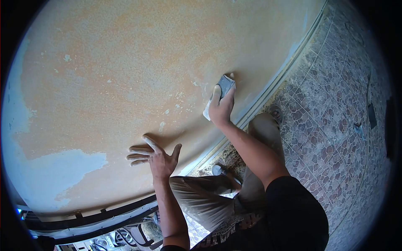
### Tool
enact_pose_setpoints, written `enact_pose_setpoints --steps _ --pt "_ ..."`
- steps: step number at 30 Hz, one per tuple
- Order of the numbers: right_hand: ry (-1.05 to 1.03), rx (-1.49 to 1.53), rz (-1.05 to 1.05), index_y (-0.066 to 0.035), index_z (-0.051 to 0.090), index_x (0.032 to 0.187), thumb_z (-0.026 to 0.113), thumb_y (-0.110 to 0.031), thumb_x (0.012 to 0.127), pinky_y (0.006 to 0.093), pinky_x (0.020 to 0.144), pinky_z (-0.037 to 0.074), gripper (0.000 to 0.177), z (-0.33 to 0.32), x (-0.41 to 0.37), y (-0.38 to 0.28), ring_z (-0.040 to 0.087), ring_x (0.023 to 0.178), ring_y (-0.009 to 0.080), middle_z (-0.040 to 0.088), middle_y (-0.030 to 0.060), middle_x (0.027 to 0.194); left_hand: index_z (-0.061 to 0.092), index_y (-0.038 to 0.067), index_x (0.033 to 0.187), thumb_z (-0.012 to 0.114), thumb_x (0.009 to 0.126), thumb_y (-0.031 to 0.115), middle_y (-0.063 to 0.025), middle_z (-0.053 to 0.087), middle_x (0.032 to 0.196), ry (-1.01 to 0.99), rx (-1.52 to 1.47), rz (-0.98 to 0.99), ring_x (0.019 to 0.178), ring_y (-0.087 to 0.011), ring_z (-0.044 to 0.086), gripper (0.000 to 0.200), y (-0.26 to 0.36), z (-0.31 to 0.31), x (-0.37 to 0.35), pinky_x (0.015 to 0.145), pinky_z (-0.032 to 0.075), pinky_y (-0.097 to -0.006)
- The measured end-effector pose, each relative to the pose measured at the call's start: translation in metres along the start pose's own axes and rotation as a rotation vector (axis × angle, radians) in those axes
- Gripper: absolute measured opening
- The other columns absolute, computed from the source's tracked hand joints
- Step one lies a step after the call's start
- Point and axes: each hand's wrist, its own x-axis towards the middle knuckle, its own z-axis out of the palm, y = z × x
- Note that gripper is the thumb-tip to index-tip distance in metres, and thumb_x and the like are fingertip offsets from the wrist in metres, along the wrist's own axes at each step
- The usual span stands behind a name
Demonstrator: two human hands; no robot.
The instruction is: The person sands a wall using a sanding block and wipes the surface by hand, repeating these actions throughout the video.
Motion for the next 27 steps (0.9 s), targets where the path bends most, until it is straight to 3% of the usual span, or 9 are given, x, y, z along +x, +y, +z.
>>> enact_pose_setpoints --steps 2,4,5,7,10,13,18,25,27 --pt "-0.062 0.022 0.070 0.010 0.039 0.135 0.054 -0.021 0.104 0.0479 0.088 0.050 0.046 0.002 -0.021 0.010 0.064 0.102 0.0464 0.063 0.0314 0.113 -0.009 0.000 0.159 0.064 0.076 0.082 -0.0604 -0.026 0.137 -0.073 0.002 -0.045 0.120 -0.0825 -0.028 0.138 0.002 -0.005 -0.002 0.087 -0.009 -0.0910" --pt "-0.197 0.017 0.164 0.009 0.034 0.139 0.054 -0.023 0.104 0.0490 0.091 0.048 0.051 0.001 -0.057 0.018 0.063 0.106 0.0467 0.061 0.0320 0.117 -0.007 0.000 0.159 0.063 0.076 0.083 -0.0606 -0.024 0.138 0.090 0.011 0.022 0.120 -0.0829 -0.027 0.137 0.000 0.007 -0.001 0.087 -0.009 -0.0910" --pt "-0.177 -0.069 0.014 0.009 0.031 0.140 0.054 -0.025 0.104 0.0491 0.093 0.047 0.054 0.005 -0.075 0.023 0.061 0.110 0.0467 0.059 0.0329 0.121 -0.007 0.000 0.159 0.063 0.076 0.083 -0.0606 -0.024 0.138 0.092 0.007 0.026 0.120 -0.0829 -0.027 0.137 0.003 0.005 -0.001 0.087 -0.009 -0.0910" --pt "-0.160 -0.016 0.079 0.010 0.029 0.142 0.053 -0.026 0.105 0.0487 0.096 0.046 0.057 0.007 -0.065 0.011 0.059 0.114 0.0475 0.056 0.0347 0.126 -0.007 0.000 0.159 0.062 0.076 0.083 -0.0610 -0.023 0.138 -0.054 -0.020 -0.053 0.120 -0.0835 -0.026 0.136 0.004 -0.002 0.000 0.086 -0.009 -0.0913" --pt "-0.137 0.186 0.321 0.009 0.026 0.146 0.052 -0.024 0.105 0.0456 0.102 0.043 0.058 0.000 -0.003 0.001 0.059 0.117 0.0440 0.056 0.0326 0.125 -0.007 -0.001 0.159 0.062 0.077 0.082 -0.0625 -0.023 0.135 -0.010 0.001 0.005 0.120 -0.0837 -0.026 0.135 0.002 0.000 -0.002 0.084 -0.008 -0.0920" --pt "-0.010 0.048 0.231 0.010 0.026 0.146 0.053 -0.024 0.106 0.0458 0.102 0.043 0.059 -0.003 0.008 0.008 0.060 0.116 0.0431 0.057 0.0321 0.126 -0.009 -0.001 0.159 0.063 0.077 0.082 -0.0628 -0.023 0.135 0.064 0.006 0.026 0.120 -0.0834 -0.026 0.136 0.002 0.009 -0.002 0.085 -0.010 -0.0916" --pt "-0.186 -0.045 0.136 0.015 0.032 0.140 0.055 -0.022 0.104 0.0489 0.091 0.048 0.056 -0.001 -0.065 0.010 0.064 0.105 0.0470 0.061 0.0346 0.115 -0.011 0.000 0.158 0.064 0.076 0.081 -0.0632 -0.024 0.134 0.109 -0.072 0.045 0.119 -0.0829 -0.028 0.137 0.002 0.014 -0.002 0.084 -0.012 -0.0910" --pt "0.014 -0.017 0.092 0.013 0.029 0.144 0.055 -0.021 0.104 0.0485 0.091 0.049 0.059 -0.002 -0.005 0.015 0.064 0.104 0.0460 0.061 0.0331 0.116 -0.015 -0.004 0.157 0.069 0.073 0.080 -0.0595 -0.028 0.137 -0.026 0.028 -0.047 0.123 -0.0803 -0.028 0.145 0.011 0.007 -0.001 0.091 -0.009 -0.0895" --pt "-0.216 -0.025 0.145 0.010 0.031 0.144 0.054 -0.020 0.106 0.0457 0.097 0.046 0.054 0.000 -0.062 0.021 0.061 0.111 0.0398 0.058 0.0298 0.126 -0.014 -0.004 0.157 0.069 0.073 0.080 -0.0595 -0.028 0.137 -0.012 0.016 -0.045 0.123 -0.0803 -0.028 0.145 0.012 0.005 -0.001 0.091 -0.009 -0.0895"
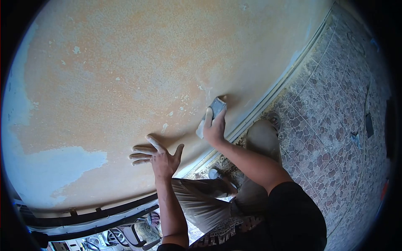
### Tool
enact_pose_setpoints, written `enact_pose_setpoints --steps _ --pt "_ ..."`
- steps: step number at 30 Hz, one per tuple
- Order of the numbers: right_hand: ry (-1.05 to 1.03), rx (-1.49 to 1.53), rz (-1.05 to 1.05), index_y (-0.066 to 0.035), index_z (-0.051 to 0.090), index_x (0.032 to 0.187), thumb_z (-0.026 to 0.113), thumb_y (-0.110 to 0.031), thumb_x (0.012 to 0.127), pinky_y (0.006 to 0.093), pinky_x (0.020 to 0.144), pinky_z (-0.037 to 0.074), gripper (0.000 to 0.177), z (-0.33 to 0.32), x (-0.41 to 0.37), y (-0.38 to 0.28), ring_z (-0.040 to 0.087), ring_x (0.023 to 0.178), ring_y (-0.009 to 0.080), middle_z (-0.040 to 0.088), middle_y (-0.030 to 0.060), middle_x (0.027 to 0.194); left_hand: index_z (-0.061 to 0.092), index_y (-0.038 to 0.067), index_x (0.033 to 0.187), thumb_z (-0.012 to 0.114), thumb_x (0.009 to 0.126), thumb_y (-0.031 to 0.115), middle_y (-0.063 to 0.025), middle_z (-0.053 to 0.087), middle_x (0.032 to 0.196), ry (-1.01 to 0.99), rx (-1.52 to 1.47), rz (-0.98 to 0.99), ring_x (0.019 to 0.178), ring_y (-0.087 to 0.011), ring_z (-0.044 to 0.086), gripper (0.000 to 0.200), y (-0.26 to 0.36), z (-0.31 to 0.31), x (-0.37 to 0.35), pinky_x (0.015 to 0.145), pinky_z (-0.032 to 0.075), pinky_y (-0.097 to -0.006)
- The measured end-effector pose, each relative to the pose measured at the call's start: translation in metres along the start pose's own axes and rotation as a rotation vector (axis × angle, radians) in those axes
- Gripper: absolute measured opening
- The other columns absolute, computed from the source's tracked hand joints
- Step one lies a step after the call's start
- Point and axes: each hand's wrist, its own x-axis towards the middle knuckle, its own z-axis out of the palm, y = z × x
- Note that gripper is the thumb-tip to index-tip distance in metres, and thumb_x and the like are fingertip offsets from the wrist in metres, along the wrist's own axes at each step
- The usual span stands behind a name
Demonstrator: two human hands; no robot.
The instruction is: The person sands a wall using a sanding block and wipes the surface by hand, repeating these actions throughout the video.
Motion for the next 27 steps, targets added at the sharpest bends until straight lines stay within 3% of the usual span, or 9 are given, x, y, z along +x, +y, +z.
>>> enact_pose_setpoints --steps 5,11,15,16,19,22,24,25,27 --pt "0.128 0.027 -0.165 0.012 0.026 0.147 0.055 -0.018 0.104 0.0475 0.091 0.049 0.060 0.002 0.042 -0.020 0.065 0.104 0.0441 0.062 0.0311 0.117 -0.013 -0.004 0.157 0.069 0.073 0.080 -0.0592 -0.028 0.138 -0.205 -0.040 -0.085 0.123 -0.0803 -0.028 0.144 0.003 -0.016 0.003 0.090 -0.010 -0.0894" --pt "0.093 -0.100 -0.347 0.012 0.023 0.151 0.057 -0.013 0.101 0.0479 0.088 0.051 0.066 0.007 -0.009 -0.003 0.066 0.103 0.0441 0.061 0.0323 0.117 -0.007 -0.001 0.159 0.065 0.077 0.079 -0.0618 -0.026 0.135 0.016 -0.084 0.049 0.119 -0.0828 -0.029 0.135 -0.002 0.002 0.000 0.085 -0.012 -0.0908" --pt "0.064 0.113 -0.305 0.014 0.026 0.149 0.059 -0.011 0.099 0.0457 0.089 0.052 0.065 -0.005 0.042 -0.044 0.065 0.106 0.0451 0.059 0.0333 0.123 -0.009 -0.001 0.158 0.065 0.077 0.080 -0.0617 -0.025 0.136 0.047 -0.046 0.092 0.119 -0.0832 -0.028 0.136 -0.008 0.008 -0.001 0.084 -0.010 -0.0918" --pt "0.047 0.108 -0.295 0.014 0.026 0.149 0.059 -0.011 0.099 0.0457 0.089 0.052 0.065 -0.008 0.051 -0.044 0.065 0.106 0.0451 0.059 0.0333 0.123 -0.009 -0.001 0.158 0.065 0.077 0.079 -0.0620 -0.024 0.136 -0.183 -0.061 -0.012 0.119 -0.0836 -0.027 0.136 0.004 -0.019 0.001 0.084 -0.009 -0.0922" --pt "0.074 -0.121 -0.587 0.015 0.028 0.148 0.063 -0.010 0.096 0.0473 0.087 0.052 0.068 -0.013 0.050 -0.029 0.065 0.099 0.0442 0.059 0.0326 0.121 -0.007 -0.002 0.158 0.065 0.077 0.079 -0.0631 -0.024 0.135 -0.203 -0.054 -0.036 0.119 -0.0838 -0.027 0.136 0.007 -0.016 0.002 0.084 -0.010 -0.0920" --pt "0.015 -0.245 -0.638 0.014 0.028 0.149 0.064 -0.010 0.094 0.0481 0.085 0.051 0.070 -0.011 0.014 -0.007 0.065 0.097 0.0436 0.060 0.0329 0.120 -0.003 -0.004 0.158 0.064 0.078 0.079 -0.0644 -0.022 0.134 -0.027 -0.054 0.033 0.120 -0.0839 -0.025 0.134 0.005 -0.010 0.002 0.084 -0.010 -0.0917" --pt "0.011 -0.276 -0.610 0.014 0.029 0.149 0.065 -0.012 0.094 0.0473 0.080 0.050 0.070 -0.010 0.032 -0.027 0.063 0.090 0.0413 0.061 0.0318 0.117 0.000 -0.007 0.158 0.063 0.078 0.080 -0.0650 -0.022 0.132 -0.286 -0.031 -0.086 0.120 -0.0839 -0.025 0.134 0.009 -0.025 0.005 0.084 -0.010 -0.0915" --pt "0.089 -0.214 -0.634 0.014 0.031 0.148 0.065 -0.013 0.094 0.0468 0.077 0.050 0.070 -0.009 0.054 -0.053 0.062 0.086 0.0402 0.062 0.0310 0.115 -0.014 -0.007 0.156 0.067 0.075 0.080 -0.0612 -0.026 0.136 -0.307 -0.027 -0.105 0.121 -0.0827 -0.027 0.143 0.010 -0.024 0.006 0.088 -0.011 -0.0898" --pt "0.154 -0.103 -0.592 0.015 0.034 0.147 0.067 -0.014 0.092 0.0462 0.074 0.048 0.070 -0.010 0.074 -0.075 0.060 0.080 0.0380 0.063 0.0293 0.113 -0.014 -0.007 0.156 0.068 0.074 0.079 -0.0610 -0.026 0.136 -0.285 -0.011 -0.104 0.121 -0.0825 -0.027 0.144 0.010 -0.019 0.003 0.088 -0.011 -0.0899"
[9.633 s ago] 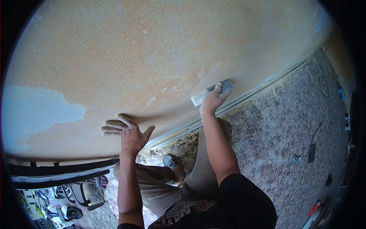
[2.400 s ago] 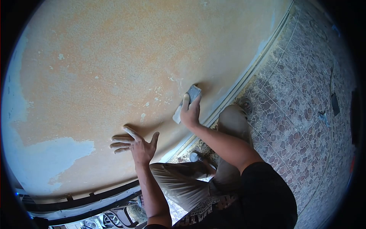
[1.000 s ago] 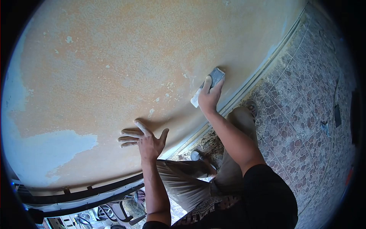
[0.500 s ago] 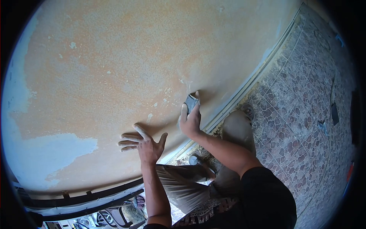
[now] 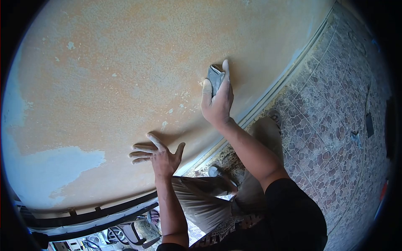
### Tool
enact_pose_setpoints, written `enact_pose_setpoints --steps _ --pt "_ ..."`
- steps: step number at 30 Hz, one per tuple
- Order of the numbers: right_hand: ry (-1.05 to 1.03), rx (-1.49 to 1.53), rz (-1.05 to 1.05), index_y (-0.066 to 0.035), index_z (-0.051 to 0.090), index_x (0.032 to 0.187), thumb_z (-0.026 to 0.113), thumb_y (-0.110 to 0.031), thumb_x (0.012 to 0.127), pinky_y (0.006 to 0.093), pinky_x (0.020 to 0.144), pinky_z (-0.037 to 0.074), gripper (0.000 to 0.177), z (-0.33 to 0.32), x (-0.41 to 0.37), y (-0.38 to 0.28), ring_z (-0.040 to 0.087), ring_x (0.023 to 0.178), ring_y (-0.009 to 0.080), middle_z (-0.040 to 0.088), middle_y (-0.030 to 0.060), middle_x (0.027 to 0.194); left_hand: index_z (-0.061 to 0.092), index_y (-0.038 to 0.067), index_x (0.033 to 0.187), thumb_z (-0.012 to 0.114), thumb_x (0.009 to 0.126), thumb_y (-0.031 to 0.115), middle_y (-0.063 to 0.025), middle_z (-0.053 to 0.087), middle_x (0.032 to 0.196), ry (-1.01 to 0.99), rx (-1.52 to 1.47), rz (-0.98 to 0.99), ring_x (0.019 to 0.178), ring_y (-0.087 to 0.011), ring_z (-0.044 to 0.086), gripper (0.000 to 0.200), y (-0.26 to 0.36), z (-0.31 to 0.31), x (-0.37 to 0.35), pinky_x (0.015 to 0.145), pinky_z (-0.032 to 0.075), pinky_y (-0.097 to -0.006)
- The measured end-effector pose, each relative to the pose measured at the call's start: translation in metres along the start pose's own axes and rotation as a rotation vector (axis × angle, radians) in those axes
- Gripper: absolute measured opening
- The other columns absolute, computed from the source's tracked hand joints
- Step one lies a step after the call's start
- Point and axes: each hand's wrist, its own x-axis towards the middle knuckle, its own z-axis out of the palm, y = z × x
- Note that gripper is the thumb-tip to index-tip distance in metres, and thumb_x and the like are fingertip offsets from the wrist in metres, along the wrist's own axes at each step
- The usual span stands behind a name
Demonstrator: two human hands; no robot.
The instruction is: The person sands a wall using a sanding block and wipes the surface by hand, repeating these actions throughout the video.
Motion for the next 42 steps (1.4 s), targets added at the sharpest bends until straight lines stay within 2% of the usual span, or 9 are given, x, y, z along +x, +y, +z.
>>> enact_pose_setpoints --steps 7,9,10,18,22,26,34,39,42 --pt "-0.139 -0.119 -0.059 0.016 0.035 0.146 0.068 -0.012 0.091 0.0456 0.074 0.050 0.070 -0.008 -0.073 0.018 0.063 0.081 0.0392 0.064 0.0302 0.113 -0.014 -0.006 0.156 0.070 0.072 0.081 -0.0598 -0.027 0.137 0.071 -0.003 0.036 0.123 -0.0813 -0.027 0.147 -0.007 0.015 0.008 0.089 -0.008 -0.0905" --pt "-0.072 -0.104 -0.101 0.016 0.035 0.146 0.068 -0.012 0.092 0.0464 0.075 0.050 0.069 -0.003 -0.033 0.010 0.063 0.083 0.0399 0.064 0.0303 0.113 -0.014 -0.006 0.156 0.070 0.071 0.081 -0.0593 -0.028 0.138 0.354 0.069 0.137 0.123 -0.0810 -0.027 0.147 -0.014 0.033 0.006 0.089 -0.008 -0.0904" --pt "-0.063 -0.070 -0.066 0.016 0.035 0.146 0.067 -0.012 0.092 0.0468 0.075 0.050 0.068 -0.004 -0.014 0.005 0.063 0.084 0.0403 0.063 0.0305 0.113 -0.014 -0.006 0.156 0.070 0.072 0.080 -0.0591 -0.028 0.137 0.024 -0.039 0.015 0.123 -0.0809 -0.027 0.146 0.001 -0.003 0.001 0.089 -0.008 -0.0904" --pt "-0.189 -0.021 -0.139 0.014 0.027 0.149 0.068 -0.013 0.091 0.0502 0.086 0.049 0.076 -0.004 -0.089 0.020 0.062 0.094 0.0466 0.059 0.0336 0.119 -0.013 -0.006 0.156 0.071 0.072 0.079 -0.0589 -0.029 0.137 -0.018 -0.027 -0.016 0.123 -0.0802 -0.029 0.146 0.002 -0.004 0.003 0.090 -0.010 -0.0898" --pt "-0.074 0.150 0.613 0.012 0.028 0.147 0.057 -0.019 0.103 0.0494 0.092 0.048 0.061 -0.002 -0.064 0.028 0.062 0.105 0.0468 0.058 0.0335 0.123 -0.013 -0.005 0.157 0.070 0.071 0.081 -0.0583 -0.027 0.139 -0.008 -0.029 0.008 0.124 -0.0807 -0.027 0.147 0.002 -0.007 0.000 0.090 -0.007 -0.0902" --pt "-0.099 0.060 0.364 0.012 0.028 0.145 0.056 -0.020 0.103 0.0508 0.092 0.047 0.060 0.008 -0.129 0.024 0.063 0.106 0.0478 0.060 0.0335 0.120 -0.011 -0.004 0.158 0.069 0.072 0.081 -0.0588 -0.026 0.140 0.020 -0.028 0.027 0.124 -0.0807 -0.027 0.144 0.004 -0.003 0.003 0.090 -0.007 -0.0902" --pt "-0.128 0.146 0.636 0.010 0.029 0.146 0.055 -0.017 0.103 0.0477 0.097 0.046 0.057 0.003 -0.092 0.025 0.060 0.113 0.0454 0.057 0.0323 0.127 -0.005 -0.003 0.159 0.069 0.074 0.079 -0.0592 -0.025 0.140 0.005 -0.017 0.060 0.122 -0.0818 -0.027 0.139 -0.004 -0.001 -0.002 0.088 -0.010 -0.0904" --pt "-0.092 0.073 0.399 0.011 0.030 0.142 0.053 -0.018 0.104 0.0485 0.099 0.044 0.053 0.011 -0.123 0.010 0.059 0.113 0.0436 0.054 0.0336 0.129 -0.005 -0.003 0.159 0.068 0.074 0.079 -0.0618 -0.023 0.137 0.015 -0.032 0.063 0.121 -0.0821 -0.027 0.139 -0.003 0.004 0.002 0.087 -0.012 -0.0900" --pt "-0.077 0.319 0.826 0.009 0.019 0.152 0.051 -0.019 0.106 0.0449 0.111 0.037 0.063 0.001 -0.065 0.014 0.049 0.132 0.0405 0.045 0.0327 0.143 -0.004 -0.005 0.158 0.067 0.074 0.081 -0.0628 -0.021 0.136 0.218 0.091 0.142 0.121 -0.0821 -0.027 0.139 -0.014 0.031 0.006 0.086 -0.012 -0.0904"
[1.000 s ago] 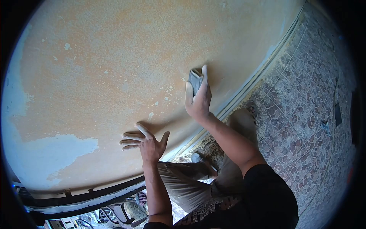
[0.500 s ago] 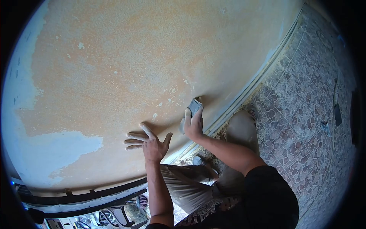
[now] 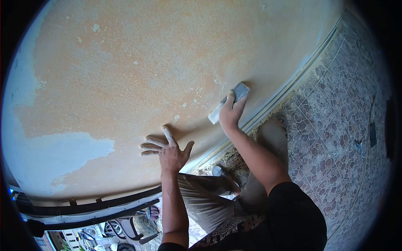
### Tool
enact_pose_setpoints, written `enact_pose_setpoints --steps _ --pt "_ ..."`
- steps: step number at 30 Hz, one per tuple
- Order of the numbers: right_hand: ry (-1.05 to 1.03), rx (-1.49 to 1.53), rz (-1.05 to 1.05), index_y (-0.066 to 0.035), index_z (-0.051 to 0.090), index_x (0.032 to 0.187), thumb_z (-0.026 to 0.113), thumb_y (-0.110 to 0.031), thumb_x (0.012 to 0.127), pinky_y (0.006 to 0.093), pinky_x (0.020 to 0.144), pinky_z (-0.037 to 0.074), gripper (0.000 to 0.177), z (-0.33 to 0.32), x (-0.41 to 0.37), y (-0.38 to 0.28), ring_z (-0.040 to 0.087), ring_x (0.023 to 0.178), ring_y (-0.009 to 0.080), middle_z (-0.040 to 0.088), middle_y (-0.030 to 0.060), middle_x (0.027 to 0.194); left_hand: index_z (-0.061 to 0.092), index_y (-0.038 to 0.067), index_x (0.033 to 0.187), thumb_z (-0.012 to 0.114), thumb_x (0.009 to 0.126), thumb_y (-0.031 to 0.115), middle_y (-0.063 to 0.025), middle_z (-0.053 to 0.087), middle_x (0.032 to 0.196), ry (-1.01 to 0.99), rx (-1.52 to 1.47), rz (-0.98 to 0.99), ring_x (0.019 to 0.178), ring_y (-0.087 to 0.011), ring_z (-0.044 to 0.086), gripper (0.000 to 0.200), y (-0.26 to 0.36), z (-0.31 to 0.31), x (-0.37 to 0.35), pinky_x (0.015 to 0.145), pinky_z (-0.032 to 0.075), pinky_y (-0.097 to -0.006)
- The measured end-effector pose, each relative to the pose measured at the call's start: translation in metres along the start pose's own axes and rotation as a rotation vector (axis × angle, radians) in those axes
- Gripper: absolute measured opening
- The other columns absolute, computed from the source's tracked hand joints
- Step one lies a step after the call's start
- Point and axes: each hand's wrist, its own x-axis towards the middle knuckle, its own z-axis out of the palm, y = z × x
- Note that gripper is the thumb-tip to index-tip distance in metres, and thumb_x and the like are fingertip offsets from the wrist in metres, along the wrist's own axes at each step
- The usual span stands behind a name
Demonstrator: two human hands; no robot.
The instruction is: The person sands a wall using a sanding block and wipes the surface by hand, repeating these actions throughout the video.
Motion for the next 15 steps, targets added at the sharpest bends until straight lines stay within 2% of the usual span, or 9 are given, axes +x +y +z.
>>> enact_pose_setpoints --steps 1,3,5,6,7,9,11,13,15 --pt "0.026 -0.032 -0.021 0.010 0.020 0.150 0.051 -0.019 0.105 0.0465 0.108 0.039 0.062 -0.006 0.013 -0.008 0.053 0.128 0.0427 0.048 0.0333 0.139 -0.004 -0.005 0.158 0.067 0.074 0.081 -0.0628 -0.021 0.136 0.242 0.111 0.111 0.121 -0.0820 -0.028 0.139 -0.002 0.011 -0.003 0.086 -0.012 -0.0906" --pt "0.072 -0.061 -0.068 0.011 0.020 0.148 0.050 -0.018 0.105 0.0481 0.105 0.041 0.060 -0.011 0.015 -0.005 0.056 0.124 0.0448 0.052 0.0339 0.134 -0.006 -0.005 0.158 0.068 0.074 0.080 -0.0621 -0.023 0.136 0.213 0.093 0.093 0.121 -0.0821 -0.027 0.140 0.005 0.001 -0.002 0.086 -0.011 -0.0908" --pt "0.081 -0.227 -0.190 0.013 0.027 0.143 0.052 -0.019 0.105 0.0480 0.101 0.043 0.056 0.002 -0.020 0.036 0.058 0.117 0.0443 0.054 0.0338 0.128 -0.009 -0.004 0.157 0.069 0.075 0.078 -0.0613 -0.026 0.136 -0.161 -0.140 -0.072 0.122 -0.0821 -0.027 0.140 0.013 -0.019 0.004 0.086 -0.011 -0.0909" --pt "0.135 -0.205 -0.323 0.014 0.032 0.140 0.053 -0.018 0.105 0.0478 0.097 0.045 0.052 0.011 -0.029 0.033 0.059 0.111 0.0450 0.056 0.0338 0.123 -0.011 -0.004 0.157 0.070 0.075 0.077 -0.0605 -0.027 0.136 -0.198 -0.131 -0.097 0.122 -0.0819 -0.027 0.141 0.016 -0.022 0.004 0.087 -0.010 -0.0909" --pt "0.147 -0.198 -0.323 0.014 0.032 0.140 0.053 -0.018 0.105 0.0478 0.097 0.045 0.052 0.011 -0.021 0.031 0.059 0.111 0.0450 0.056 0.0338 0.123 -0.011 -0.004 0.157 0.070 0.075 0.077 -0.0605 -0.027 0.136 -0.192 -0.124 -0.087 0.122 -0.0819 -0.027 0.141 0.015 -0.020 0.007 0.087 -0.010 -0.0909" --pt "0.132 -0.112 -0.149 0.010 0.027 0.147 0.053 -0.016 0.105 0.0429 0.102 0.044 0.056 -0.001 0.007 0.020 0.057 0.119 0.0372 0.054 0.0305 0.131 -0.010 -0.003 0.158 0.069 0.075 0.078 -0.0603 -0.026 0.137 -0.111 -0.121 -0.047 0.123 -0.0819 -0.026 0.141 0.009 -0.011 0.002 0.087 -0.010 -0.0909" --pt "0.173 -0.151 -0.221 0.010 0.028 0.146 0.052 -0.017 0.106 0.0426 0.102 0.044 0.054 -0.008 0.022 0.015 0.057 0.119 0.0365 0.054 0.0306 0.131 -0.009 -0.002 0.158 0.069 0.075 0.079 -0.0602 -0.026 0.138 -0.212 -0.091 -0.081 0.123 -0.0820 -0.025 0.140 0.013 -0.026 0.000 0.088 -0.011 -0.0906" --pt "0.111 0.001 -0.075 0.010 0.029 0.145 0.052 -0.018 0.106 0.0434 0.101 0.044 0.053 -0.009 0.018 0.009 0.057 0.118 0.0363 0.054 0.0307 0.130 -0.008 -0.002 0.159 0.069 0.074 0.079 -0.0599 -0.025 0.138 -0.263 -0.078 -0.100 0.123 -0.0819 -0.025 0.139 0.016 -0.031 0.003 0.088 -0.010 -0.0906" --pt "0.044 -0.154 -0.175 0.012 0.027 0.146 0.052 -0.022 0.106 0.0431 0.105 0.042 0.058 -0.001 -0.015 0.040 0.055 0.126 0.0376 0.052 0.0330 0.134 -0.008 -0.001 0.159 0.070 0.074 0.078 -0.0591 -0.025 0.139 -0.250 -0.083 -0.098 0.124 -0.0816 -0.025 0.140 0.017 -0.025 0.004 0.089 -0.009 -0.0903"
